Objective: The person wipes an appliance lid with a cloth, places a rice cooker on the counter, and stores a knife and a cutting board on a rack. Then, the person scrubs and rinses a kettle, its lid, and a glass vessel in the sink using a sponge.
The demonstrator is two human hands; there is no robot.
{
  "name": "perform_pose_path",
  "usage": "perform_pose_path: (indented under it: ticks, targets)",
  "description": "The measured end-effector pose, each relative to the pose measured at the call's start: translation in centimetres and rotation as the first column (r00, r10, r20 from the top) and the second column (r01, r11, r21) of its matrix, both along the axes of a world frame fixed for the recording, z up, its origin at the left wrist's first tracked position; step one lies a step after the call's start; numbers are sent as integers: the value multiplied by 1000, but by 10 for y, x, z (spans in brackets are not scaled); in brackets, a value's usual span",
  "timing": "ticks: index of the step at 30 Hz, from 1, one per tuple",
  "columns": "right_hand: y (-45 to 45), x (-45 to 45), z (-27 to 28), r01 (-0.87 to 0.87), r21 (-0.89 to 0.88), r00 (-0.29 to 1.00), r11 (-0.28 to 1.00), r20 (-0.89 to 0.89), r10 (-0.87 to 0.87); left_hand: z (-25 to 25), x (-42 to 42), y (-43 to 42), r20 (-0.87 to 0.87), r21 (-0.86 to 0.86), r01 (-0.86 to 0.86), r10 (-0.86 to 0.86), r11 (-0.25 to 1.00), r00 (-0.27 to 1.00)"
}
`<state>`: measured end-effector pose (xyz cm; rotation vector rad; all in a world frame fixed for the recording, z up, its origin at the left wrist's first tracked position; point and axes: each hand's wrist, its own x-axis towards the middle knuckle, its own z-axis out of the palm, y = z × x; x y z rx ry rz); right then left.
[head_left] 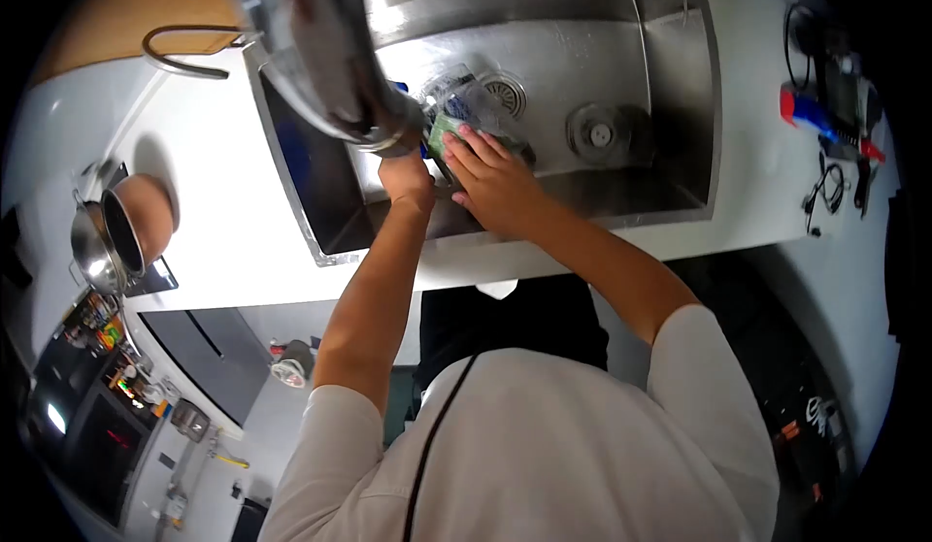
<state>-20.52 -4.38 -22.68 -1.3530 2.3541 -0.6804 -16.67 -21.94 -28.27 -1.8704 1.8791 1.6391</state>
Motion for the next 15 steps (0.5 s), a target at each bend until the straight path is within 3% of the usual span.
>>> perform_pose_path:
  ticks: [2, 5, 8, 9, 12, 13, 15]
  targets:
    - [-9, -11, -8, 7, -50, 998, 999, -59, -10, 5, 0, 3, -124, 145, -119, 138, 982, 983]
    - [-45, -42, -29, 36, -58, 985, 998, -164, -45, -10, 3, -2, -141, 108, -53, 68, 993, 988]
    - [-4, -20, -4, -164, 90, 980, 982, -98, 173, 13, -2, 2, -72, 197, -83, 99, 977, 992]
    - [14, -11, -4, -177, 21, 983, 984, -35, 178, -8, -1, 0, -132, 130, -54, 71, 990, 989]
    - [-15, -32, -16, -143, 80, 976, 987, -157, 154, -29, 8, 4, -197, 46, 1, 8, 999, 980]
    - [-39, -48, -22, -27, 35, 998, 999, -55, 29, -4, 0, 7, -183, 110, -44, 64, 993, 981]
    - [-42, -46, -18, -28, 61, 999, 998, -22, 29, -6, 1, 2, -247, 236, -127, 186, 963, 951]
